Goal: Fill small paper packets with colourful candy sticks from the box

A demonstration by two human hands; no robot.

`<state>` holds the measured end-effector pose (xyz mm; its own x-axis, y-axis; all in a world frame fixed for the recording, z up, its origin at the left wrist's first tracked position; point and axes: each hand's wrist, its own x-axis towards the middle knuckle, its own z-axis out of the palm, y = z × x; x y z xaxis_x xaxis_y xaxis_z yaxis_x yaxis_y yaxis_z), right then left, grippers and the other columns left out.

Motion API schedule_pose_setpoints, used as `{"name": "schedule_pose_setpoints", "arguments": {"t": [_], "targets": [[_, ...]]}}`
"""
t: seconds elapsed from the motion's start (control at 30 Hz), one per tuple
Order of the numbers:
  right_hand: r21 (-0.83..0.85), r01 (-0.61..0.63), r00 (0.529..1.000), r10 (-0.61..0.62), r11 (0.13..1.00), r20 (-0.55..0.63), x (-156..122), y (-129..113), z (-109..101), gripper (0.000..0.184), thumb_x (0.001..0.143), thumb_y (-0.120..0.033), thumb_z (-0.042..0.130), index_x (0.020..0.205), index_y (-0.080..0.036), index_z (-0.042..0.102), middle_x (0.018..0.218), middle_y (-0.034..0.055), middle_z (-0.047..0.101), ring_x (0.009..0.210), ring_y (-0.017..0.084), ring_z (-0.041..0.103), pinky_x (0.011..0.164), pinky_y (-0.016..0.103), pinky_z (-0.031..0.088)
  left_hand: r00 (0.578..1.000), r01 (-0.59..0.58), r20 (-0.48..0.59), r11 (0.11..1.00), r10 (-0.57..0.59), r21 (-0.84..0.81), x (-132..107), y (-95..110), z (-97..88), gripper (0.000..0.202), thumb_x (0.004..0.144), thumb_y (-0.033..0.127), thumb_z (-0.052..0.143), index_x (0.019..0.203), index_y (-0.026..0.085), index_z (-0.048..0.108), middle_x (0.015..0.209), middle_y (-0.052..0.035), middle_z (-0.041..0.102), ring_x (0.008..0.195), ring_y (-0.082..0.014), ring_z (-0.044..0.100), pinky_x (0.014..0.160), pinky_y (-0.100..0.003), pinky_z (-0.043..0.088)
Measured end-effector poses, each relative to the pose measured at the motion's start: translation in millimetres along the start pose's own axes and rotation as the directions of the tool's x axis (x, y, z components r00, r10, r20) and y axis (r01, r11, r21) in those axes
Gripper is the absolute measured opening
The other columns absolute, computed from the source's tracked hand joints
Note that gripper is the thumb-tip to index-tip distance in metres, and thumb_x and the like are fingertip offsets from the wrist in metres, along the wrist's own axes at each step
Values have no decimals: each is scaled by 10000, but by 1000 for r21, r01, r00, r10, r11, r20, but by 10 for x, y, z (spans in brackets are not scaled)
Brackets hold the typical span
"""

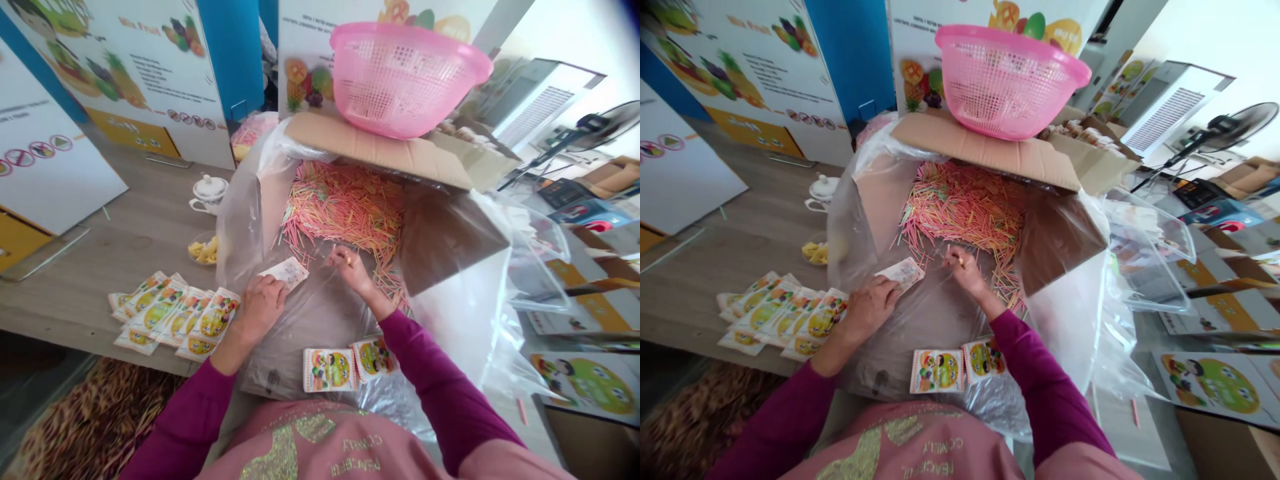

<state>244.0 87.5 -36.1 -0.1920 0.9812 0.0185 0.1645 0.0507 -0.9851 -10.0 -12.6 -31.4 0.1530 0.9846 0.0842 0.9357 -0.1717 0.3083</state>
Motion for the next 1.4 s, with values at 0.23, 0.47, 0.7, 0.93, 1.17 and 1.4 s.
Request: {"name": "schedule_pose_setpoints", "arguments": {"t": [0.23,0.47,0.7,0.93,1.17,1.4], "targets": [[670,-188,976,216,719,42,-308,-168,-50,246,826,-291,816,936,-221,608,731,-83,530,465,36,225,461,177,240,990,23,-132,992,-40,-128,128,-146,100,226,940,216,632,750,223,754,897,-82,778,881,-238,702,776,-332,501],[690,-233,945,326,685,-4,-352,-215,51,456,747,-238,891,790,-247,437,587,-138,291,451,46,185,424,169,181,931,-98,-366,965,2,-243,54,-112,133,227,906,201,617,706,240,717,817,-61,759,847,-225,699,791,-329,515],[603,-332,920,390,726,36,-321,-139,143,505,1007,-689,668,855,-208,668,500,-106,339,427,87,331,446,199,359,929,-164,-357,756,-97,-633,-122,137,21,167,881,314,769,738,231,748,755,-11,760,722,-169,684,729,-290,554],[484,-92,995,104,870,2,-416,-579,93,750,986,-914,451,1062,-247,786,1218,122,784,1213,260,715,858,320,602,952,-86,-236,571,-193,-817,-128,310,-7,191,833,373,826,729,221,776,724,0,749,677,-148,651,658,-264,545],[122,172,969,-190,977,156,-561,-853,352,803,977,-943,397,1037,-291,862,1334,92,735,1448,331,585,1227,495,472,962,-86,-182,403,-204,-911,-87,405,36,292,799,474,887,722,210,789,732,-3,739,660,-141,639,629,-265,531],[207,104,930,-169,973,326,-555,-806,371,696,884,-844,712,1292,-291,825,1365,93,766,1291,318,684,1149,505,534,982,-53,-90,219,-164,-974,-104,366,116,282,783,481,923,780,221,816,799,-19,785,753,-175,713,731,-318,604]]}}
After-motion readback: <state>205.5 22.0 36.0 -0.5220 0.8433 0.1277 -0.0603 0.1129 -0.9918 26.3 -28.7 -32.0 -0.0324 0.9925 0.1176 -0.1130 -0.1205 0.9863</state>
